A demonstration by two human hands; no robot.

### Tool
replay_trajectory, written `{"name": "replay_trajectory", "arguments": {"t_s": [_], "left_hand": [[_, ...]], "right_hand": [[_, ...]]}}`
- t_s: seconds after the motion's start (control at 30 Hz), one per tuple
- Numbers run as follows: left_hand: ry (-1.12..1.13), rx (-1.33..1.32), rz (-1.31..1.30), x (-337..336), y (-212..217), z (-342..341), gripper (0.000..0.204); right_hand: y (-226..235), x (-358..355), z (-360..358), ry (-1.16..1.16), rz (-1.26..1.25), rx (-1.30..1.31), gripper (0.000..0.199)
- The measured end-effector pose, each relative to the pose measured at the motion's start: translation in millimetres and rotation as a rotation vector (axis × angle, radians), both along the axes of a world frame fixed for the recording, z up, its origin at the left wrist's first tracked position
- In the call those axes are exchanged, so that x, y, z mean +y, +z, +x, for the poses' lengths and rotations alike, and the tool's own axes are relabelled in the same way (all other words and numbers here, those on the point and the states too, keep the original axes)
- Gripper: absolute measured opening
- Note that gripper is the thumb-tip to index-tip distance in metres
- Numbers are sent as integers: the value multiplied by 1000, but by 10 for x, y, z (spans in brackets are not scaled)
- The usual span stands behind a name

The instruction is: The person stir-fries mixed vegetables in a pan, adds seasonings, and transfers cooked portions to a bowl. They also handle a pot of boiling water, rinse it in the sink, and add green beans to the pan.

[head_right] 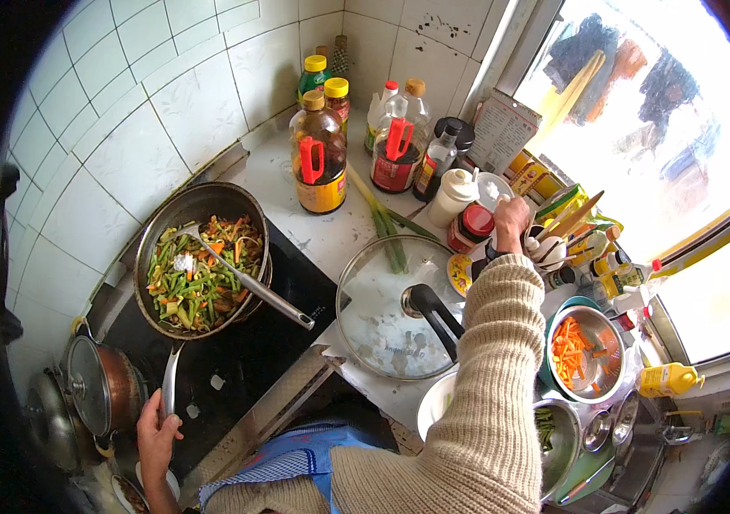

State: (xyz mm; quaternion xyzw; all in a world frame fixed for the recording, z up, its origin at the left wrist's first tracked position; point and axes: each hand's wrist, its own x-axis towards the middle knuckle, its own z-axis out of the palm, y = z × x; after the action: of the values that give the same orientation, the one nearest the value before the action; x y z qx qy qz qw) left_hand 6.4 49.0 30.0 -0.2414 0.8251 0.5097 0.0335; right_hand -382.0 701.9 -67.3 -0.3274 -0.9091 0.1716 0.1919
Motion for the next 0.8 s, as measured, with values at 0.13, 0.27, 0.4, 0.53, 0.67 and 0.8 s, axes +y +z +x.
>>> {"name": "replay_trajectory", "arguments": {"t_s": [0.13,0.27,0.4,0.53,0.67,0.8], "left_hand": [[-13,9,24,-14,-2,12,64],[-25,15,26,-41,-44,9,63],[-51,15,27,-13,0,-17,61],[-29,43,59,-36,18,75,59],[-116,92,115,-72,-36,-71,51],[-152,98,37,-68,51,-18,51]], "right_hand": [[63,-42,35,-27,-15,31,33],[121,-40,71,-43,-35,49,34],[231,-106,87,-47,-29,29,34],[414,-354,53,12,-26,71,40],[414,526,-196,221,317,122,22],[884,137,-138,447,-98,268,23]]}}
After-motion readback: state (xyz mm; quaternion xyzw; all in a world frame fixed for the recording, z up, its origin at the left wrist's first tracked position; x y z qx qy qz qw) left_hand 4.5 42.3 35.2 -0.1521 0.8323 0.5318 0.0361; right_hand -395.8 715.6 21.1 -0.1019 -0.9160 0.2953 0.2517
